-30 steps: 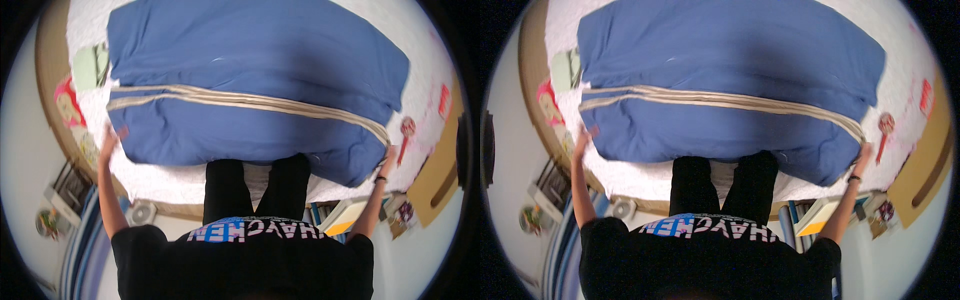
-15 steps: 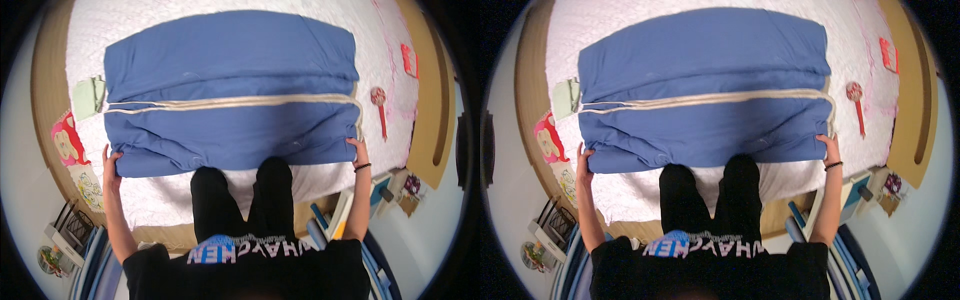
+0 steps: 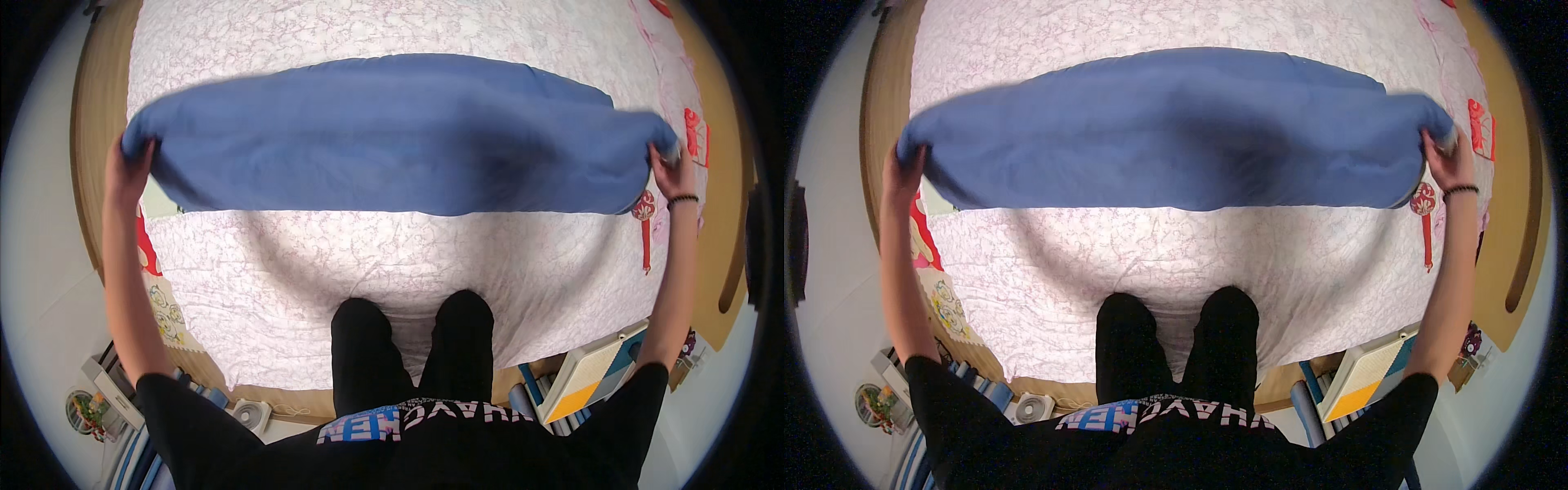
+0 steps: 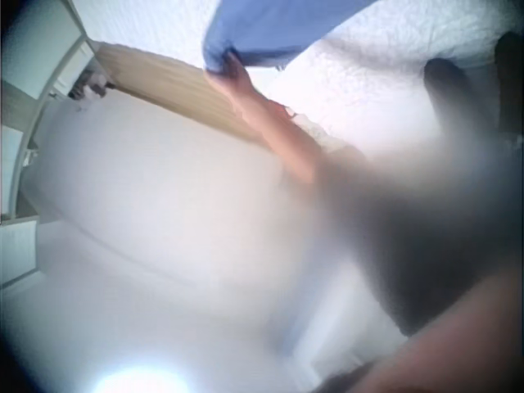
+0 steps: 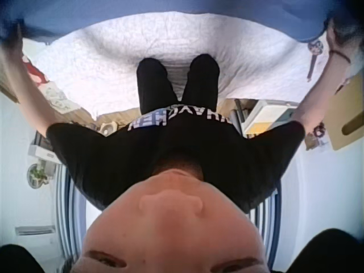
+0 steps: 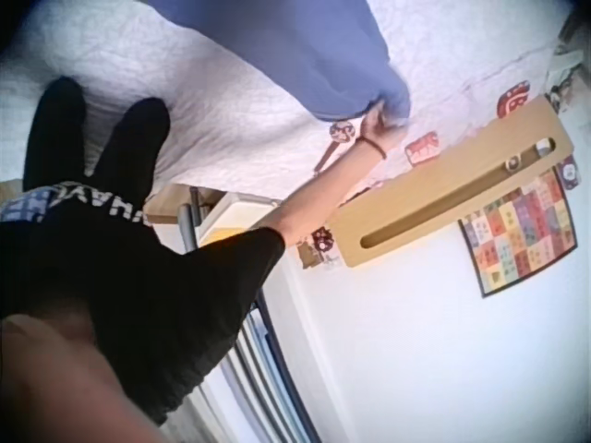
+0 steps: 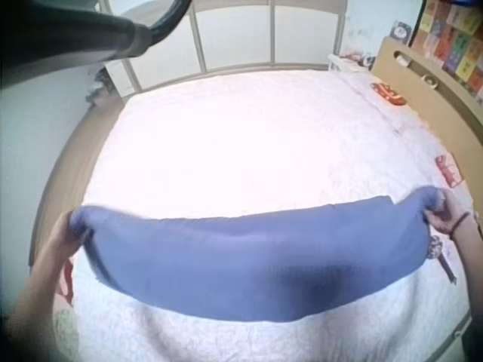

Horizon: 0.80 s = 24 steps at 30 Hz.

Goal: The person folds a blue pillowcase on a bed, rolling it into a compact cylinder. They then unfold a light green shirt, smooth it out, and fold it into a neat rectangular shape. The person handles the items one at a time, ensuring they are flat and aligned before completing the folds.

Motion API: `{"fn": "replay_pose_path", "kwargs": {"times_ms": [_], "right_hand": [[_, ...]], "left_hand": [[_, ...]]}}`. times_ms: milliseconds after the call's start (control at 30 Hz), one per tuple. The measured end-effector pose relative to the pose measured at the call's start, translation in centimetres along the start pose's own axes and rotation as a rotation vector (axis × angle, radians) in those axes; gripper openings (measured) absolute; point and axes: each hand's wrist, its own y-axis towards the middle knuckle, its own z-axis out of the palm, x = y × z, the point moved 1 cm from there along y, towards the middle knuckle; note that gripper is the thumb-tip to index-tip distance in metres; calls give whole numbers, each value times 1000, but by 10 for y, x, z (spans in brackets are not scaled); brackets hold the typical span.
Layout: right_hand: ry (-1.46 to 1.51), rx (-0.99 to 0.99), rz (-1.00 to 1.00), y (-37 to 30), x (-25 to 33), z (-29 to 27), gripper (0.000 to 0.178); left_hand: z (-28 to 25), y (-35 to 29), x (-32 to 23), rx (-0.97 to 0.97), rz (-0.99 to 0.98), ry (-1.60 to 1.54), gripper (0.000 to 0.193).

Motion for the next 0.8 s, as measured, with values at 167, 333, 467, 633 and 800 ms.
{"fn": "replay_pose_path", "kwargs": {"times_ms": [167, 333, 467, 633, 800], "right_hand": [[-1035, -155, -724, 22, -62, 62, 88], [-1023, -300, -425, 44, -95, 38, 102], [-907, -199, -295, 42, -98, 49, 95], [-853, -88, -354, 106, -77, -23, 102], [-665, 258, 209, 56, -92, -15, 93]], "left_hand": [[107, 25, 73, -168, 743, 1129, 83], [91, 40, 105, -264, 246, 865, 100], [58, 29, 92, -140, -118, 734, 86], [63, 44, 134, 122, -284, 470, 93], [21, -15, 93, 11, -417, 493, 89]]}}
